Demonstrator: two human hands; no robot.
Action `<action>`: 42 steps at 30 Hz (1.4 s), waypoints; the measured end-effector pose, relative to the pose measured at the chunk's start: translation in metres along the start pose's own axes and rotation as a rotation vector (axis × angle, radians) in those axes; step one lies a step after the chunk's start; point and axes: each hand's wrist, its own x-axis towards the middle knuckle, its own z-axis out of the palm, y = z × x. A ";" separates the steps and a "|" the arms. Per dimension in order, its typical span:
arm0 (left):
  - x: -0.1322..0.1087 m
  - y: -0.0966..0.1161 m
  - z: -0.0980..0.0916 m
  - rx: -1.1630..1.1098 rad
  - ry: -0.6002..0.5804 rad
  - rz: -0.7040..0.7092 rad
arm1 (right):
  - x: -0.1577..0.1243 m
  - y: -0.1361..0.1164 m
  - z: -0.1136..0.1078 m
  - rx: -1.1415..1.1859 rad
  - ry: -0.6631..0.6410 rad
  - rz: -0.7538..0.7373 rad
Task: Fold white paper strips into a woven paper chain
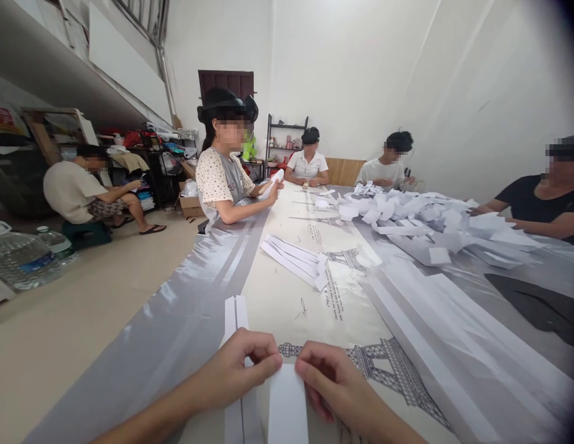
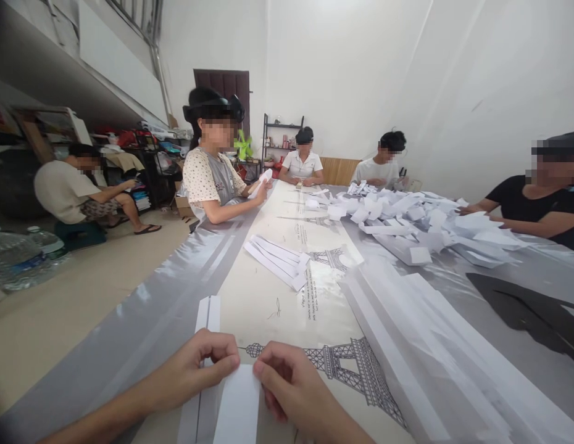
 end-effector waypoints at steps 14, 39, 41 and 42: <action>0.000 -0.001 0.005 0.075 -0.059 0.023 | -0.005 -0.009 0.004 -0.081 -0.043 -0.041; 0.001 -0.005 0.006 0.004 -0.020 0.024 | -0.003 -0.006 0.003 -0.087 0.014 -0.030; 0.001 -0.005 0.006 0.008 -0.017 0.029 | -0.003 -0.008 0.003 -0.103 0.015 -0.028; 0.001 -0.004 0.007 0.010 -0.014 0.030 | -0.003 -0.008 0.003 -0.109 0.019 -0.027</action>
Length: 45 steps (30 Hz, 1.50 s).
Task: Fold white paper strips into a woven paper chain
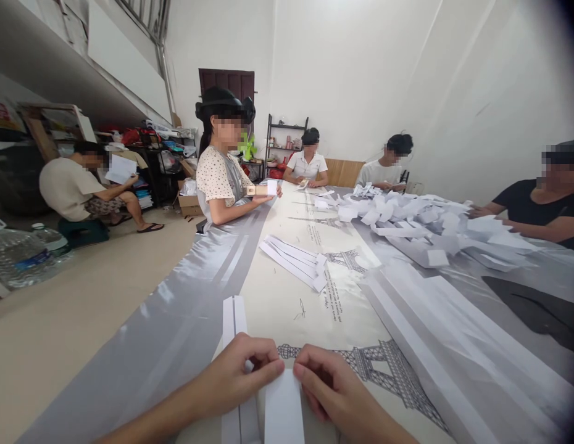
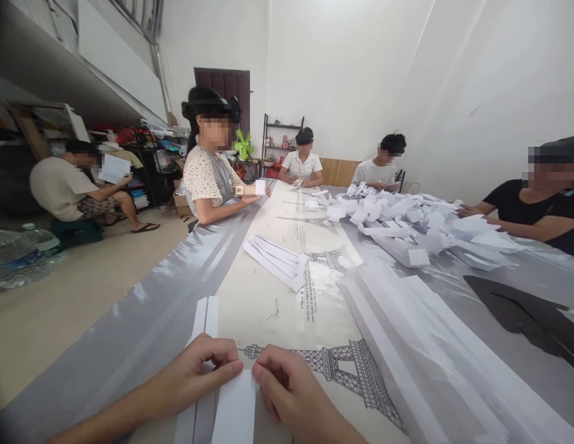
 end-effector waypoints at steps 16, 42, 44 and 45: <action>0.000 0.006 0.010 -0.142 0.078 -0.047 | -0.001 0.002 -0.001 0.042 0.047 -0.052; 0.001 0.005 -0.017 -0.375 -0.138 -0.174 | 0.010 0.005 -0.024 0.662 0.485 0.040; 0.004 0.002 -0.029 -0.336 -0.125 -0.176 | 0.011 0.005 -0.030 0.666 0.487 0.040; 0.005 0.000 -0.035 -0.316 -0.131 -0.180 | 0.012 0.004 -0.033 0.666 0.489 0.034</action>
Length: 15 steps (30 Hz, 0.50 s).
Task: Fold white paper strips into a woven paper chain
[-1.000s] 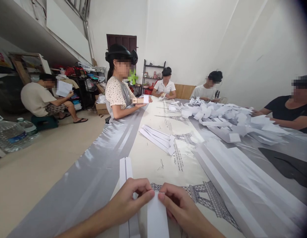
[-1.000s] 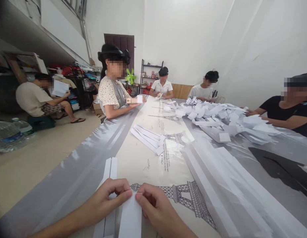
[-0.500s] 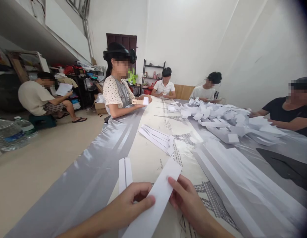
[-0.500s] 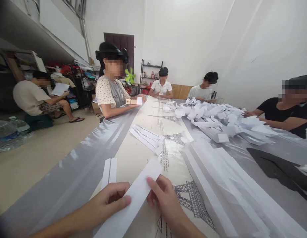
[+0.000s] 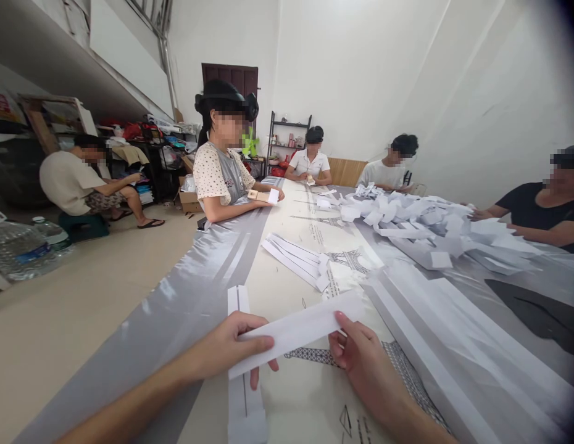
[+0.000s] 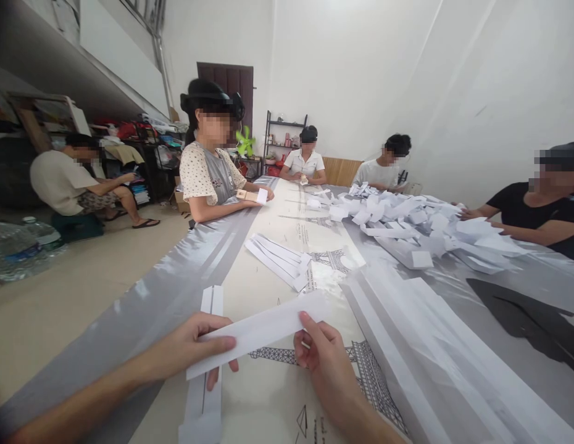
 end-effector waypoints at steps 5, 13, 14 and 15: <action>0.000 -0.003 -0.025 0.061 -0.006 0.002 | 0.014 -0.007 -0.013 -0.048 -0.084 0.050; 0.002 -0.010 -0.030 0.142 -0.049 -0.031 | 0.011 -0.011 -0.014 -0.455 0.068 -0.164; 0.002 -0.010 -0.030 0.147 -0.053 -0.032 | 0.010 -0.012 -0.014 -0.490 0.045 -0.171; 0.002 -0.010 -0.030 0.147 -0.052 -0.032 | 0.009 -0.013 -0.013 -0.497 0.016 -0.168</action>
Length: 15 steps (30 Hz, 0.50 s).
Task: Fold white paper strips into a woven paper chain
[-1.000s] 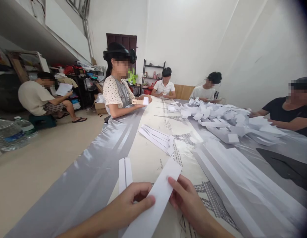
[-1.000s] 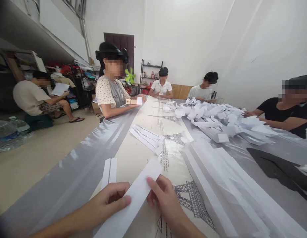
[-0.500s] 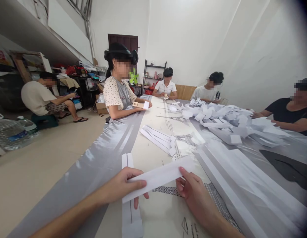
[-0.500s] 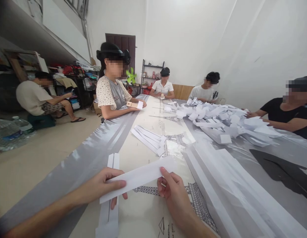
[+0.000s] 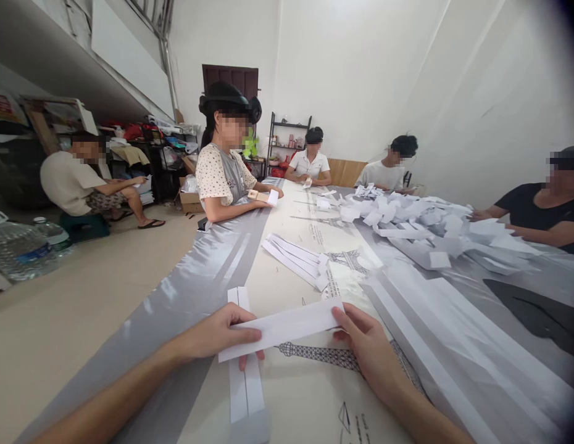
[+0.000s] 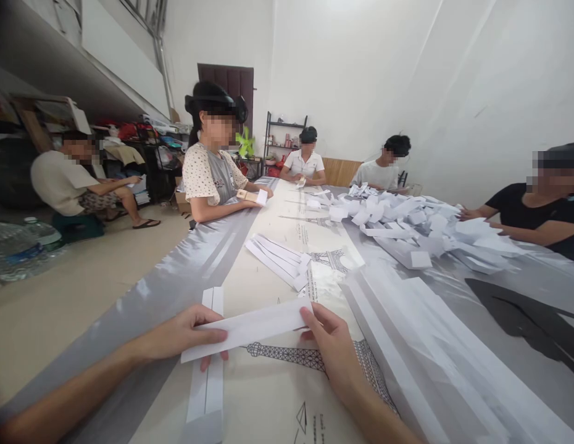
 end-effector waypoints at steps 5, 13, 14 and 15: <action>-0.003 0.003 -0.010 0.004 0.056 0.023 | 0.003 -0.001 -0.002 0.081 -0.038 0.019; 0.002 -0.011 -0.028 -0.287 0.352 0.095 | 0.008 0.001 -0.008 0.103 -0.063 0.069; 0.004 -0.014 -0.029 -0.345 0.397 0.102 | 0.007 0.000 -0.008 0.076 -0.078 0.067; 0.005 -0.017 -0.029 -0.393 0.428 0.113 | 0.007 -0.001 -0.008 0.044 -0.088 0.060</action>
